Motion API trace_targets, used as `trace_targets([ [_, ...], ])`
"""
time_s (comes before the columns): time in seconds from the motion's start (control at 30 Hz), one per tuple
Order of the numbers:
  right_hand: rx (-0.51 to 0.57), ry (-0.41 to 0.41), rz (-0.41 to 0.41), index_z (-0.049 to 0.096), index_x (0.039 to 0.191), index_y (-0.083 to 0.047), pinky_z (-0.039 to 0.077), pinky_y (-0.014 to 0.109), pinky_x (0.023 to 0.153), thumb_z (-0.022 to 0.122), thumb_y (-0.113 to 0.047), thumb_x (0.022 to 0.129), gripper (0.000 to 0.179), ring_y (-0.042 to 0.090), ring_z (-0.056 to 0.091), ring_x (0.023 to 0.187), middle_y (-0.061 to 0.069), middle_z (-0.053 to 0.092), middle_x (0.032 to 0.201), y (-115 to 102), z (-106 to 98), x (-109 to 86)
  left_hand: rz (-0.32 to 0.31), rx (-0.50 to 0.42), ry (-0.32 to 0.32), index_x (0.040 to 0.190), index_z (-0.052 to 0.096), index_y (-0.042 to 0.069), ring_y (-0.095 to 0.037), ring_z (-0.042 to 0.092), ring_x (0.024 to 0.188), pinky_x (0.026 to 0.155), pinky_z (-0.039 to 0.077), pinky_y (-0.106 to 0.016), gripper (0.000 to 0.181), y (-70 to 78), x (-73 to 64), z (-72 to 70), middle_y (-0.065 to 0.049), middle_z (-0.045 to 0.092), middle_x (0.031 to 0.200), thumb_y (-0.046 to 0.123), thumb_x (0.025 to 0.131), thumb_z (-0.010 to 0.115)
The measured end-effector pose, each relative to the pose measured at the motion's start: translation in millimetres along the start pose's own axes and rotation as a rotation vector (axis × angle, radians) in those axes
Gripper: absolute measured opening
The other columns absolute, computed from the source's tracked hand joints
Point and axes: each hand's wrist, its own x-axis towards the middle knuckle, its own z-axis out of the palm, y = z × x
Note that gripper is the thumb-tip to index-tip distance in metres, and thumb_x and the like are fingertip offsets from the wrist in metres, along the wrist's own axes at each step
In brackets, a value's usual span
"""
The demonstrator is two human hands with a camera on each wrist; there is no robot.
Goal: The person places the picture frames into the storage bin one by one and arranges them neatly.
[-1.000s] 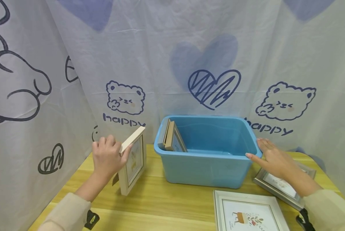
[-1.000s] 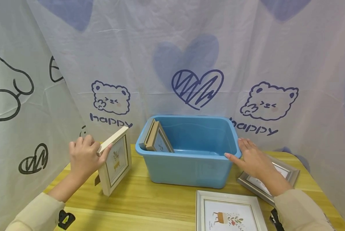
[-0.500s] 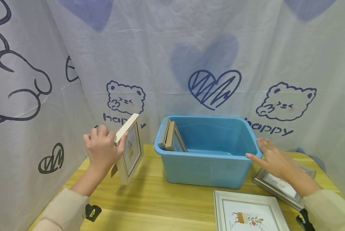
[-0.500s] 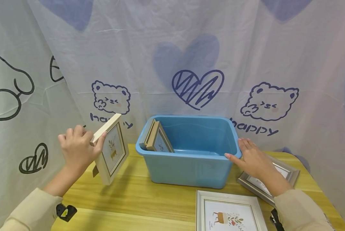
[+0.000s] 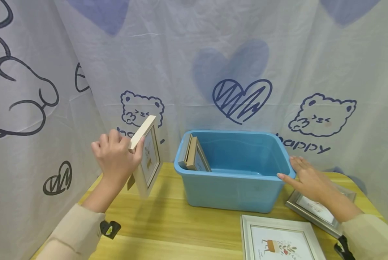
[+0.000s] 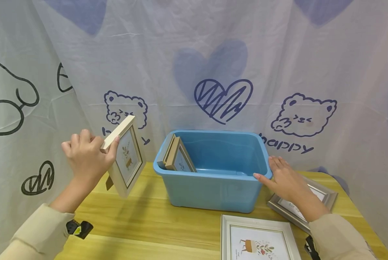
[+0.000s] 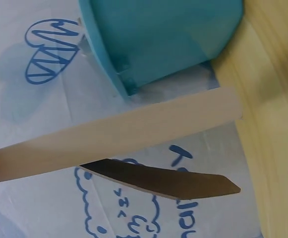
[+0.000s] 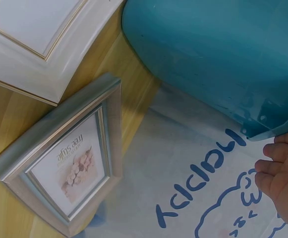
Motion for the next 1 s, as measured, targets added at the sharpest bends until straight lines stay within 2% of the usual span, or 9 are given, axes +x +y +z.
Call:
trace_targets([
  [0.3, 0.001, -0.007, 0.008, 0.027, 0.138, 0.015, 0.022, 0.065, 0.103, 0.039, -0.054, 0.094, 0.083, 0.055, 0.024, 0.130, 0.037, 0.024, 0.142, -0.2, -0.6, -0.7, -0.061, -0.033, 0.043, 0.055, 0.046, -0.003, -0.038, 0.039, 0.065, 0.063, 0.029, -0.050, 0.053, 13.4, 13.3, -1.0, -0.018, 0.045, 0.068, 0.040, 0.084, 0.056],
  [0.57, 0.007, -0.012, 0.015, 0.025, 0.139, 0.015, 0.022, 0.066, 0.102, 0.038, -0.055, 0.094, 0.084, 0.054, 0.024, 0.130, 0.037, 0.023, 0.143, -0.2, 0.8, -0.3, -0.088, -0.056, 0.055, 0.057, 0.050, -0.003, -0.038, 0.041, 0.066, 0.064, 0.029, -0.051, 0.050, 24.8, 24.5, -2.9, -0.018, 0.050, 0.072, 0.039, 0.084, 0.057],
  [1.0, 0.020, -0.004, 0.016, 0.026, 0.138, 0.015, 0.023, 0.067, 0.101, 0.038, -0.054, 0.094, 0.083, 0.055, 0.024, 0.129, 0.038, 0.023, 0.143, 0.5, 0.5, -0.2, -0.141, -0.109, 0.090, 0.055, 0.049, -0.003, -0.039, 0.042, 0.068, 0.066, 0.027, -0.050, 0.049, 41.4, 39.3, -18.3, -0.019, 0.051, 0.074, 0.037, 0.084, 0.059],
])
